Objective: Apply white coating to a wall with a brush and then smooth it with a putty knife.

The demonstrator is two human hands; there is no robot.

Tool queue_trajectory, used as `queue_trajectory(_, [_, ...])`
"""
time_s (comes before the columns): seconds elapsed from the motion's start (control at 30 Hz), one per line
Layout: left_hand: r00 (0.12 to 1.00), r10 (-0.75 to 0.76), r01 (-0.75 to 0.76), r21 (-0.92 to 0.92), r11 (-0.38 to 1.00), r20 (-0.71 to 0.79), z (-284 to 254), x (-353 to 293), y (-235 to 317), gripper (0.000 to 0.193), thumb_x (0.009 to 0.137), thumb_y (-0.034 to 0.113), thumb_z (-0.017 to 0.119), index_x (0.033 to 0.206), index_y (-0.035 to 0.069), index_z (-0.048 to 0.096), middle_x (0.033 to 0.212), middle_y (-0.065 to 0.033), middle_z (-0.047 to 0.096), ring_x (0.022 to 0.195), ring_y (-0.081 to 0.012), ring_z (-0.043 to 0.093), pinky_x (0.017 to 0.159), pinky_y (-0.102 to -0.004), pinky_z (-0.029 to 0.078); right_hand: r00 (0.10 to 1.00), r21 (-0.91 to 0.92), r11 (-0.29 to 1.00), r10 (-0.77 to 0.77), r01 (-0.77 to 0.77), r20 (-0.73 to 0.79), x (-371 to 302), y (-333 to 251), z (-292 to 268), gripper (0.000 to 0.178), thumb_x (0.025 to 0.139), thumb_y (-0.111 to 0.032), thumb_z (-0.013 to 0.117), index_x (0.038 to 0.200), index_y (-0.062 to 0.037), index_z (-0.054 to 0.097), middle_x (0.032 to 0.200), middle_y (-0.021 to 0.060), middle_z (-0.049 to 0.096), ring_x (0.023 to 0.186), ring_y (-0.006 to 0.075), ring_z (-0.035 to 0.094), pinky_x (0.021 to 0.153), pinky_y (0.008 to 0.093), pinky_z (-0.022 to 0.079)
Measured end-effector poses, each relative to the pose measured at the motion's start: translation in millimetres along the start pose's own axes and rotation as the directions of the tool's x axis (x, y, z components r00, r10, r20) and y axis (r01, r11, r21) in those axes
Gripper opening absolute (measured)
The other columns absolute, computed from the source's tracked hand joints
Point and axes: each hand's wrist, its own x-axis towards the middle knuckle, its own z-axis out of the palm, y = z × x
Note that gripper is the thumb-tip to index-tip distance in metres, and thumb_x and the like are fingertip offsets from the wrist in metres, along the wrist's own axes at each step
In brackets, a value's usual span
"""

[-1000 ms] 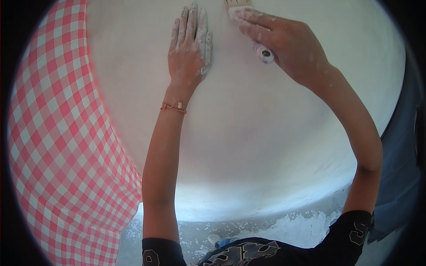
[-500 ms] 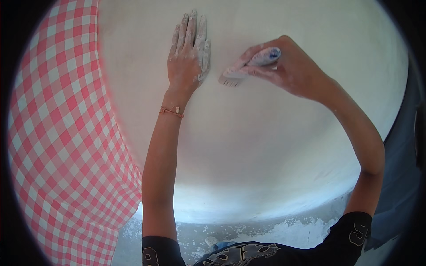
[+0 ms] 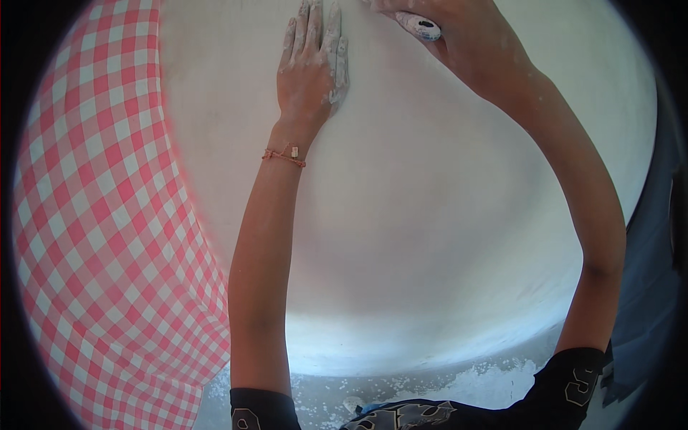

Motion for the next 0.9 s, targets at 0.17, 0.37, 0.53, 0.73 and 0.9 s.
queue_trajectory(0.17, [0.998, -0.066, 0.066, 0.001, 0.998, 0.0, 8, 13, -7, 0.052, 0.106, 0.019, 0.047, 0.156, 0.006, 0.045, 0.165, -0.016, 0.039, 0.152, -0.034, 0.035, 0.126, -0.0455, 0.031, 0.988, 0.016, 0.994, -0.108, 0.11, -0.11, -17, 12, 20, 0.024, 0.091, 0.0, 0.076, 0.114, -0.0044, 0.076, 0.117, 0.0133, 0.077, 0.104, 0.0304, 0.075, 0.093, 0.036, 0.061])
queue_trajectory(0.37, [0.992, -0.1, 0.096, 0.046, 0.994, 0.072, 5, 2, -5, 0.06, 0.105, 0.024, 0.046, 0.162, 0.006, 0.037, 0.168, -0.016, 0.033, 0.156, -0.032, 0.031, 0.129, -0.0423, 0.024, 0.998, 0.192, 0.98, -0.051, 0.056, -0.027, -38, -6, 15, 0.015, 0.092, -0.012, 0.078, 0.1, 0.0006, 0.077, 0.094, 0.0132, 0.078, 0.083, 0.0263, 0.075, 0.084, 0.0352, 0.06])
queue_trajectory(0.53, [0.996, -0.09, 0.09, 0.004, 0.996, 0.014, 1, 2, -3, 0.051, 0.107, 0.02, 0.046, 0.156, 0.005, 0.046, 0.165, -0.0154, 0.038, 0.152, -0.0361, 0.036, 0.125, -0.0466, 0.032, 0.981, 0.454, 0.87, 0.159, -0.194, 0.114, -40, -4, 4, 0.013, 0.093, -0.013, 0.078, 0.1, -0.0021, 0.077, 0.096, 0.0128, 0.078, 0.087, 0.0264, 0.073, 0.085, 0.0338, 0.059])
queue_trajectory(0.73, [0.991, -0.116, 0.114, 0.044, 0.993, 0.063, 5, 2, -2, 0.058, 0.107, 0.023, 0.044, 0.161, 0.005, 0.038, 0.167, -0.0169, 0.035, 0.156, -0.0328, 0.031, 0.129, -0.0434, 0.025, 0.976, 0.371, 0.906, 0.163, -0.205, 0.143, -26, 24, -2, 0.02, 0.096, -0.011, 0.073, 0.115, -0.0048, 0.074, 0.121, 0.0104, 0.076, 0.105, 0.0292, 0.075, 0.094, 0.0356, 0.062])
queue_trajectory(0.9, [0.992, -0.123, 0.123, 0.003, 0.992, 0.033, 4, -6, 6, 0.052, 0.108, 0.02, 0.044, 0.158, 0.005, 0.042, 0.165, -0.0188, 0.038, 0.152, -0.0374, 0.036, 0.125, -0.0482, 0.03, 0.988, -0.078, 0.989, -0.131, 0.125, -0.08, -29, 24, 15, 0.023, 0.094, -0.007, 0.073, 0.116, -0.005, 0.074, 0.122, 0.0097, 0.075, 0.101, 0.0276, 0.075, 0.091, 0.0354, 0.061])
